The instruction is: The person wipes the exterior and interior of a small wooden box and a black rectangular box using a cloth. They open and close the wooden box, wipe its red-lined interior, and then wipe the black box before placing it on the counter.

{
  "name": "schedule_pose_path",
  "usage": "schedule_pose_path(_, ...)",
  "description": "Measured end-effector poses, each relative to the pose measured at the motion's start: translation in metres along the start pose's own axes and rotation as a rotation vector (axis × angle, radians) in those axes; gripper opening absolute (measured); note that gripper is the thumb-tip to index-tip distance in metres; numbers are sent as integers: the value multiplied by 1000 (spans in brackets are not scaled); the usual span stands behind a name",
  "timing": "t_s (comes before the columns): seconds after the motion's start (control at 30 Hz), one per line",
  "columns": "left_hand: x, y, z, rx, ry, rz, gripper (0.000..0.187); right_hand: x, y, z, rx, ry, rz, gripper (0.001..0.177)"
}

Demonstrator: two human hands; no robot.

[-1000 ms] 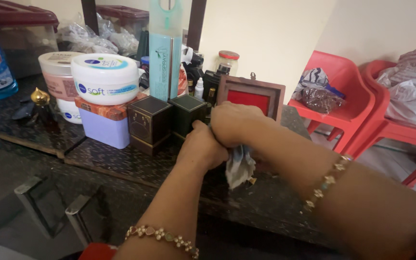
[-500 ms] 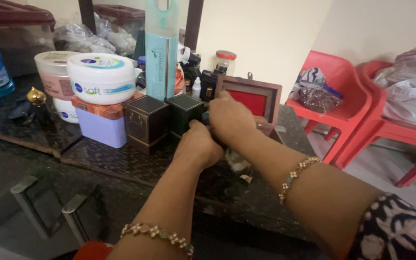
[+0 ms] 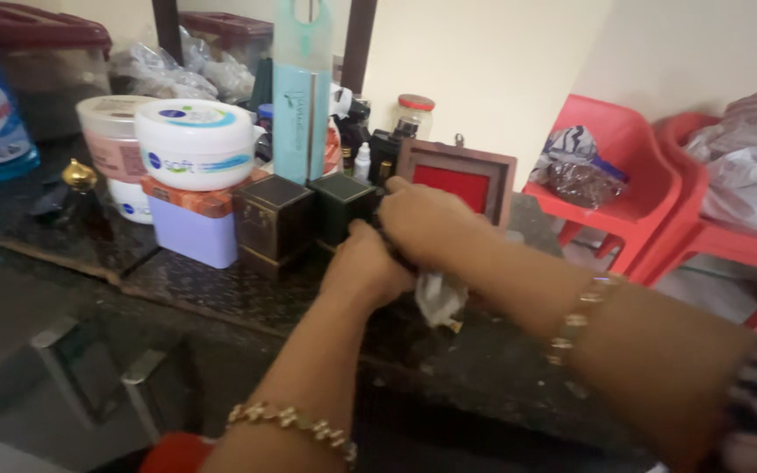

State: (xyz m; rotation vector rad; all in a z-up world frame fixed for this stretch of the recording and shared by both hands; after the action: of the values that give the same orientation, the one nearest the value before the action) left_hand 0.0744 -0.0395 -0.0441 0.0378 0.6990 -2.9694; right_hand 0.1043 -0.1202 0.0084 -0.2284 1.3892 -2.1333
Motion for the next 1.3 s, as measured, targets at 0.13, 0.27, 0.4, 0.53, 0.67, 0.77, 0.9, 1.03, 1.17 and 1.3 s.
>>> schedule_pose_path(0.13,-3,3,-4,0,-39,-23,111,-11,6,9,-111,206,61,18)
schedule_pose_path(0.27,-2,2,-3,19,-88,-42,109,-3,12,6,-81,196,31,20)
schedule_pose_path(0.4,0,3,-3,-2,-114,-67,107,3,12,8,-68,158,-92,25)
schedule_pose_path(0.53,-3,4,-5,7,-42,-27,107,-4,6,-1,68,28,-66,25)
schedule_pose_path(0.67,-9,10,-11,26,-8,-33,114,16,-6,2,-143,286,-106,29)
schedule_pose_path(0.77,-16,10,-16,13,-20,-52,115,27,-12,-1,-131,298,-282,29)
schedule_pose_path(0.9,-21,12,-17,12,64,-46,120,33,-20,-3,-79,81,-219,28)
schedule_pose_path(1.03,-18,11,-18,-24,19,-83,121,41,-21,4,-180,170,-422,30)
schedule_pose_path(1.17,-10,9,-14,-24,-1,-83,117,33,-28,6,-208,174,-429,28)
schedule_pose_path(1.3,-9,9,-14,-14,-18,-78,97,23,-27,0,-125,131,-344,29)
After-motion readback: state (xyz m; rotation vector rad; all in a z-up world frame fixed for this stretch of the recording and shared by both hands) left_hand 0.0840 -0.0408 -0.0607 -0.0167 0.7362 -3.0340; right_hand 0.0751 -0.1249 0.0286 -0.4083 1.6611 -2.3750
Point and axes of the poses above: each hand's wrist, its own x-axis away from the middle knuckle, its own y-axis out of the palm, z = x × y, the point moved 6 cm from there along -x, towards the middle knuckle, and after that the axes turned 11 degrees about x, right-handed, at the moved point
